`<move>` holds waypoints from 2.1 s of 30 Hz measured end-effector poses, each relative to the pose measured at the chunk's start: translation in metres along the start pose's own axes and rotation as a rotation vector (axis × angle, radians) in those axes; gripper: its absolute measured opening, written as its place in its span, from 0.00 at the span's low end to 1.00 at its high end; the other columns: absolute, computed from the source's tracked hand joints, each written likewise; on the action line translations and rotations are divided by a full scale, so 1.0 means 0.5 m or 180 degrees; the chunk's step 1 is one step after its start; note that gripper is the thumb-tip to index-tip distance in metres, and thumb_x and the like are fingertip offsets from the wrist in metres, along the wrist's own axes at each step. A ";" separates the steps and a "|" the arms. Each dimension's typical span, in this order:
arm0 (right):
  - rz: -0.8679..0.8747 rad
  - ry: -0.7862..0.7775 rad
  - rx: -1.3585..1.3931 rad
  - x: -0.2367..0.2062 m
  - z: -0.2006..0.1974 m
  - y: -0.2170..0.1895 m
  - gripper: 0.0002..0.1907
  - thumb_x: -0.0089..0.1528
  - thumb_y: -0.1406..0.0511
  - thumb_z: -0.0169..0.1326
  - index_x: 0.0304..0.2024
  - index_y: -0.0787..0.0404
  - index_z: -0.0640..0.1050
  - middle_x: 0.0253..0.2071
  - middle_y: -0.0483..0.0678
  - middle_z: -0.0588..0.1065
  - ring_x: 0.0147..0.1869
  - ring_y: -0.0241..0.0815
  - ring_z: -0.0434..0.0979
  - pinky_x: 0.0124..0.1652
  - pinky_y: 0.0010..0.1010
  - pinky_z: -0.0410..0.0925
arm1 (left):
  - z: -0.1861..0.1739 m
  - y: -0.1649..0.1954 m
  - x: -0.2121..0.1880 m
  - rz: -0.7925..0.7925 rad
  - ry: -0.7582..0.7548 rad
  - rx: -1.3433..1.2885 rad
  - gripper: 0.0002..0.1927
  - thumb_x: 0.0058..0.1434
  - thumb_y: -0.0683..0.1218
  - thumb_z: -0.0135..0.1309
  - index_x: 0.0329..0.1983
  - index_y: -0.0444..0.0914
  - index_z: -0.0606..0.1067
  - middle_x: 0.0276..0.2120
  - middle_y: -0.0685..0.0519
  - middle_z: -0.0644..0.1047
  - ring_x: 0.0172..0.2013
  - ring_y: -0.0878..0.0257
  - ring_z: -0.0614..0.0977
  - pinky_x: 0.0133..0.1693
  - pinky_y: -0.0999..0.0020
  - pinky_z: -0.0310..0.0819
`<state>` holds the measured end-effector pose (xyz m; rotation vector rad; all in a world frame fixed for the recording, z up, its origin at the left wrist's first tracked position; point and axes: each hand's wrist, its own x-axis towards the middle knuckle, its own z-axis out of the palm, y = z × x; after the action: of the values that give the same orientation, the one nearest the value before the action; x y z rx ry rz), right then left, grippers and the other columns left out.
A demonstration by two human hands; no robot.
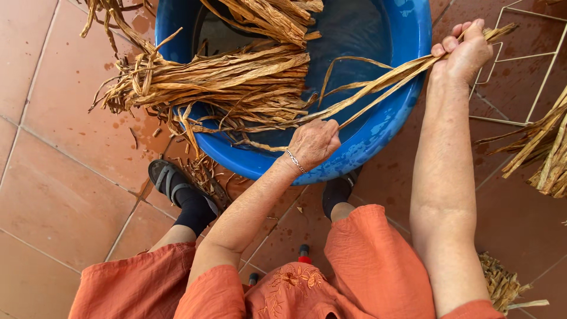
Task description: The person repeatedly submerges and lifts dried plant strips in a blue basin of water, handling them by hand to soak and separate the strands. The person occasionally gathers and repositions the strips within the basin.
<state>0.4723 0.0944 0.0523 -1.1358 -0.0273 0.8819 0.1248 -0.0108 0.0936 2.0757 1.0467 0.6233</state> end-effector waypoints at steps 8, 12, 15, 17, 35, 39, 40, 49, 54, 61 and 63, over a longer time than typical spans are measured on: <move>-0.0584 0.0124 -0.0548 0.047 -0.026 -0.067 0.14 0.71 0.66 0.45 0.31 0.63 0.74 0.25 0.49 0.73 0.20 0.34 0.68 0.19 0.31 0.64 | -0.038 -0.021 -0.060 0.0064 -0.0270 -0.0008 0.06 0.63 0.43 0.50 0.31 0.38 0.69 0.24 0.46 0.73 0.30 0.48 0.76 0.35 0.52 0.73; -0.0884 0.0225 -0.0700 0.065 -0.040 -0.094 0.16 0.72 0.65 0.44 0.31 0.64 0.75 0.24 0.48 0.69 0.21 0.33 0.68 0.20 0.31 0.67 | -0.058 -0.038 -0.094 0.0219 -0.0235 0.0094 0.05 0.63 0.43 0.49 0.32 0.38 0.68 0.25 0.47 0.73 0.32 0.49 0.76 0.38 0.54 0.73; -0.0987 0.0246 -0.0721 0.076 -0.050 -0.119 0.12 0.70 0.67 0.46 0.31 0.63 0.74 0.25 0.49 0.71 0.21 0.33 0.66 0.21 0.30 0.66 | -0.077 -0.055 -0.118 0.0033 -0.0498 0.0192 0.05 0.63 0.44 0.49 0.32 0.39 0.69 0.25 0.48 0.72 0.31 0.49 0.75 0.37 0.53 0.72; -0.1022 0.0391 -0.0549 0.092 -0.050 -0.150 0.07 0.64 0.69 0.51 0.30 0.61 0.72 0.26 0.51 0.73 0.19 0.34 0.62 0.19 0.31 0.64 | -0.094 -0.066 -0.139 -0.0120 -0.0573 0.0341 0.05 0.64 0.44 0.48 0.33 0.39 0.69 0.25 0.47 0.72 0.32 0.50 0.76 0.38 0.54 0.72; -0.1660 -0.0781 -0.1450 -0.005 0.004 -0.040 0.11 0.78 0.60 0.49 0.45 0.61 0.71 0.33 0.46 0.74 0.28 0.36 0.74 0.27 0.32 0.73 | -0.052 -0.300 -0.150 -0.1530 -0.1655 0.1610 0.09 0.67 0.45 0.50 0.43 0.41 0.79 0.40 0.41 0.83 0.44 0.44 0.84 0.47 0.50 0.77; -0.1176 -0.1522 -0.2514 -0.125 0.068 0.124 0.13 0.78 0.57 0.51 0.50 0.60 0.70 0.33 0.43 0.73 0.29 0.31 0.76 0.27 0.23 0.74 | -0.043 -0.286 -0.107 -0.1708 -0.2148 0.2073 0.12 0.65 0.46 0.50 0.43 0.42 0.83 0.44 0.46 0.82 0.47 0.48 0.84 0.45 0.54 0.79; -0.0719 -0.1353 -0.3032 -0.153 0.073 0.164 0.14 0.79 0.56 0.50 0.45 0.59 0.71 0.32 0.43 0.72 0.29 0.33 0.71 0.26 0.27 0.65 | -0.042 -0.277 -0.101 -0.1726 -0.2311 0.2257 0.14 0.61 0.51 0.53 0.46 0.42 0.82 0.46 0.46 0.81 0.49 0.48 0.82 0.45 0.50 0.79; -0.0430 -0.3331 -0.5209 -0.230 0.043 0.314 0.26 0.53 0.59 0.71 0.49 0.62 0.78 0.43 0.61 0.79 0.50 0.62 0.79 0.47 0.46 0.70 | -0.128 -0.175 0.018 -0.1158 -0.1960 0.1877 0.12 0.62 0.52 0.56 0.38 0.40 0.82 0.41 0.45 0.82 0.44 0.49 0.83 0.44 0.55 0.79; -0.0532 -0.1795 -0.4481 -0.208 0.055 0.262 0.17 0.52 0.61 0.69 0.39 0.63 0.82 0.35 0.50 0.83 0.38 0.44 0.84 0.42 0.34 0.74 | -0.103 -0.208 0.124 -0.0222 0.0404 0.2244 0.09 0.54 0.40 0.58 0.40 0.38 0.77 0.42 0.47 0.74 0.47 0.50 0.75 0.42 0.53 0.71; 0.1326 -0.1535 -0.2537 -0.260 0.084 0.234 0.12 0.69 0.58 0.56 0.46 0.59 0.82 0.31 0.45 0.76 0.25 0.32 0.66 0.26 0.27 0.61 | -0.075 -0.233 0.136 -0.0354 0.0450 0.2059 0.05 0.57 0.41 0.56 0.36 0.39 0.75 0.38 0.47 0.76 0.46 0.49 0.76 0.46 0.53 0.68; 0.1320 -0.1759 -0.2132 -0.280 0.091 0.223 0.13 0.68 0.57 0.52 0.48 0.55 0.81 0.39 0.42 0.81 0.28 0.30 0.73 0.27 0.23 0.67 | -0.053 -0.210 0.124 -0.0875 0.0260 0.1115 0.06 0.68 0.45 0.52 0.41 0.37 0.74 0.33 0.46 0.77 0.39 0.50 0.78 0.41 0.53 0.71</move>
<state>0.2918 0.0577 0.0412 -1.5036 -0.5963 1.6134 0.0909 0.0940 0.0347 2.1540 1.5478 0.4098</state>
